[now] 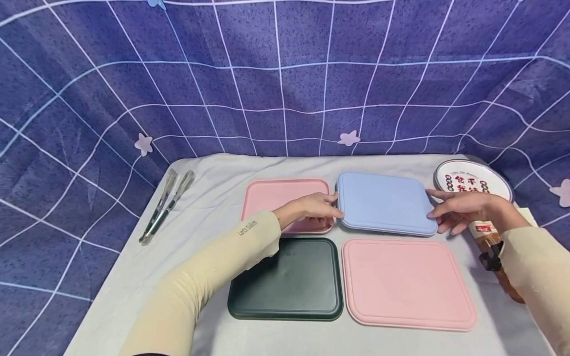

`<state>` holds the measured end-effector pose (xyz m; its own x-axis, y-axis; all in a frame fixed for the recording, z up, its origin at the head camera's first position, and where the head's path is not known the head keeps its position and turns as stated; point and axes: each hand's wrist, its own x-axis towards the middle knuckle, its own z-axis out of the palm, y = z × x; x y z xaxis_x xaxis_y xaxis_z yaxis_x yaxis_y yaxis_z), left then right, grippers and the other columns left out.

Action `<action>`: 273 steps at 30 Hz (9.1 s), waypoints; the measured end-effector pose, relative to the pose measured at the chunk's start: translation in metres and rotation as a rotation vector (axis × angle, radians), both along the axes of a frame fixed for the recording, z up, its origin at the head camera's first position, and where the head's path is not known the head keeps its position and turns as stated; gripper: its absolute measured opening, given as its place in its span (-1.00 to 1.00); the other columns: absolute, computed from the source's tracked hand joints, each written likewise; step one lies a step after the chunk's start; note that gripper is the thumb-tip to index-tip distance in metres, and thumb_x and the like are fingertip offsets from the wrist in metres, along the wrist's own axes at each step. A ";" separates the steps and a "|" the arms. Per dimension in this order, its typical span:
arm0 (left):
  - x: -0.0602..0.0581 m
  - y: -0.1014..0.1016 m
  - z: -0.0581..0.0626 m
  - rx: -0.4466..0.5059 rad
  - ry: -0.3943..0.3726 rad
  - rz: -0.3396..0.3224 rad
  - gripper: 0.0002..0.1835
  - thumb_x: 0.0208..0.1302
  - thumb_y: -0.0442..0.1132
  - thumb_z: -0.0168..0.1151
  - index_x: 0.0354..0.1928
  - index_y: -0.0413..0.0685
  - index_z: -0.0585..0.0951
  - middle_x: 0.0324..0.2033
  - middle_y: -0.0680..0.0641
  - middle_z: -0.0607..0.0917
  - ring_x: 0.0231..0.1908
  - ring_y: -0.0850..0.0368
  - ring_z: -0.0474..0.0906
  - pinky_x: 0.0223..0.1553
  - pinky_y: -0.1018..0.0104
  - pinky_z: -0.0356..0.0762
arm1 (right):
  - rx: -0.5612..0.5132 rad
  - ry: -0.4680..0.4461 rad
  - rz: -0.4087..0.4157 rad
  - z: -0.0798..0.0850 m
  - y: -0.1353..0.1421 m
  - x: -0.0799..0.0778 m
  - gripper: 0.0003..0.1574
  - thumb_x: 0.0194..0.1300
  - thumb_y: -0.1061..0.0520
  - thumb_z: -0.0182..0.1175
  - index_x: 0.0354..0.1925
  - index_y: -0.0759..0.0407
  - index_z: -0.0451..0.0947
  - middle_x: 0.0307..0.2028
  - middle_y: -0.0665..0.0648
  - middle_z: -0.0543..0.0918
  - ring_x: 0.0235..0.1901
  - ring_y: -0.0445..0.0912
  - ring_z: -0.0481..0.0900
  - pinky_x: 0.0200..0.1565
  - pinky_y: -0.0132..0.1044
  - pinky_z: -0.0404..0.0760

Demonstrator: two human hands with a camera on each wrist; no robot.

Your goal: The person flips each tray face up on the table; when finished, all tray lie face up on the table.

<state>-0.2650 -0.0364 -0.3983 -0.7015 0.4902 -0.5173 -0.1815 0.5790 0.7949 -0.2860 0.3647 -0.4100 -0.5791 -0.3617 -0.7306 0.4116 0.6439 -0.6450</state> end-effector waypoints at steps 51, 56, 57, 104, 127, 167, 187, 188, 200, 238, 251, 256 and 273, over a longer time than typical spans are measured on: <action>0.023 0.018 0.022 0.027 0.301 0.206 -0.08 0.29 -0.17 0.35 0.57 -0.03 0.06 -0.55 -0.09 0.74 -0.57 0.06 0.53 -0.67 0.50 0.28 | -0.137 -0.031 -0.020 -0.004 -0.008 -0.001 0.34 0.44 0.12 0.14 0.50 0.00 -0.81 -0.33 0.01 0.61 -0.33 -0.15 0.76 -0.30 -0.22 0.73; 0.029 0.024 0.028 0.022 0.336 0.229 -0.08 0.28 -0.15 0.34 0.57 -0.04 0.06 -0.61 0.00 0.69 -0.60 0.10 0.52 -0.64 0.49 0.30 | -0.128 -0.036 -0.009 -0.003 -0.009 -0.001 0.33 0.44 0.12 0.14 0.51 -0.04 -0.79 -0.32 0.04 0.61 -0.32 -0.13 0.76 -0.28 -0.18 0.74; 0.030 0.024 0.029 0.022 0.344 0.230 -0.08 0.28 -0.14 0.34 0.57 -0.04 0.06 -0.61 0.01 0.68 -0.60 0.12 0.51 -0.62 0.48 0.32 | -0.127 -0.038 -0.005 -0.002 -0.010 -0.001 0.33 0.44 0.11 0.14 0.51 -0.04 -0.79 -0.32 0.04 0.61 -0.32 -0.12 0.76 -0.27 -0.17 0.74; 0.045 0.049 0.048 0.004 0.567 0.326 -0.14 0.22 -0.11 0.31 0.54 -0.02 0.21 -0.68 0.15 0.60 -0.66 0.28 0.42 -0.56 0.37 0.34 | 0.136 0.137 0.106 0.038 -0.043 -0.003 0.26 0.41 -0.11 0.20 0.59 0.23 -0.46 -0.33 0.08 0.58 -0.35 -0.08 0.69 -0.33 -0.15 0.70; 0.052 0.059 0.050 -0.036 0.639 0.434 -0.27 0.19 -0.11 0.30 0.42 -0.07 0.38 -0.61 0.21 0.53 -0.60 0.34 0.42 -0.44 0.41 0.38 | 0.493 0.434 0.281 0.144 -0.223 -0.028 -0.23 0.39 -0.25 0.07 0.22 0.34 0.34 -0.13 0.34 0.46 -0.38 0.08 0.71 -0.34 -0.11 0.75; 0.051 0.046 0.032 0.354 0.272 0.050 -0.25 0.45 0.14 0.10 0.55 0.09 0.15 -0.15 -0.02 0.73 -0.26 0.17 0.66 -0.25 0.29 0.49 | 0.496 0.627 0.214 0.183 -0.183 -0.010 -0.04 0.21 0.04 0.13 0.48 0.36 0.12 -0.53 0.18 0.53 -0.62 -0.05 0.66 -0.49 -0.18 0.70; 0.017 0.019 0.012 0.212 0.322 0.185 -0.17 0.47 0.01 0.13 0.61 0.02 -0.03 0.02 -0.25 0.68 -0.22 0.07 0.69 -0.05 0.06 0.63 | 0.098 0.605 -0.092 0.178 -0.050 -0.020 -0.11 0.56 0.01 -0.01 0.62 0.04 -0.21 -0.31 -0.20 0.61 -0.39 -0.23 0.67 -0.31 -0.19 0.73; 0.014 0.017 0.011 0.219 0.316 0.202 -0.17 0.47 0.00 0.14 0.61 0.02 -0.03 0.02 -0.27 0.68 -0.19 0.01 0.69 -0.02 0.05 0.62 | 0.047 0.582 -0.115 0.174 -0.046 -0.021 -0.12 0.56 0.02 -0.01 0.62 0.00 -0.22 -0.30 -0.24 0.63 -0.37 -0.24 0.70 -0.29 -0.19 0.74; 0.007 0.003 -0.005 0.274 0.316 0.284 -0.27 0.45 -0.22 0.17 0.57 -0.07 0.13 -0.34 0.00 0.65 -0.45 0.19 0.60 -0.04 0.26 0.64 | -0.544 0.343 -0.209 0.125 -0.021 -0.010 -0.36 0.59 0.25 -0.12 0.43 -0.34 0.18 -0.16 0.00 0.77 -0.39 -0.10 0.79 -0.37 -0.15 0.74; 0.003 -0.012 -0.011 0.324 0.230 0.222 -0.21 0.38 -0.32 0.25 0.56 -0.05 0.13 -0.42 -0.04 0.67 -0.41 0.15 0.61 -0.34 0.33 0.51 | -0.211 0.289 -0.026 0.037 0.010 0.000 -0.01 0.47 0.27 0.04 0.60 -0.22 -0.23 -0.24 -0.11 0.51 -0.35 -0.21 0.62 -0.32 -0.24 0.70; 0.000 -0.010 -0.015 0.343 0.156 0.253 -0.21 0.35 -0.29 0.29 0.55 0.10 0.18 -0.51 0.05 0.68 -0.50 0.25 0.58 -0.47 0.38 0.40 | -0.244 0.301 -0.056 0.026 0.012 0.000 -0.09 0.46 0.27 0.07 0.51 -0.43 0.00 -0.25 -0.14 0.54 -0.36 -0.24 0.60 -0.35 -0.26 0.69; 0.000 -0.011 -0.016 0.329 0.109 0.236 -0.18 0.34 -0.30 0.30 0.56 0.10 0.15 -0.49 0.01 0.71 -0.51 0.26 0.59 -0.47 0.40 0.41 | -0.282 0.169 0.039 0.022 0.018 -0.001 0.10 0.45 0.29 0.05 0.53 -0.62 -0.22 -0.24 -0.07 0.51 -0.28 -0.21 0.64 -0.27 -0.23 0.72; -0.001 -0.010 -0.019 0.215 -0.005 0.168 -0.08 0.31 -0.29 0.32 0.59 0.14 0.04 -0.30 -0.21 0.78 -0.54 0.20 0.62 -0.53 0.41 0.42 | -0.231 0.079 0.096 -0.001 0.016 -0.003 0.32 0.34 0.33 0.11 0.56 -0.11 -0.65 -0.23 -0.07 0.46 -0.27 -0.19 0.59 -0.38 -0.34 0.63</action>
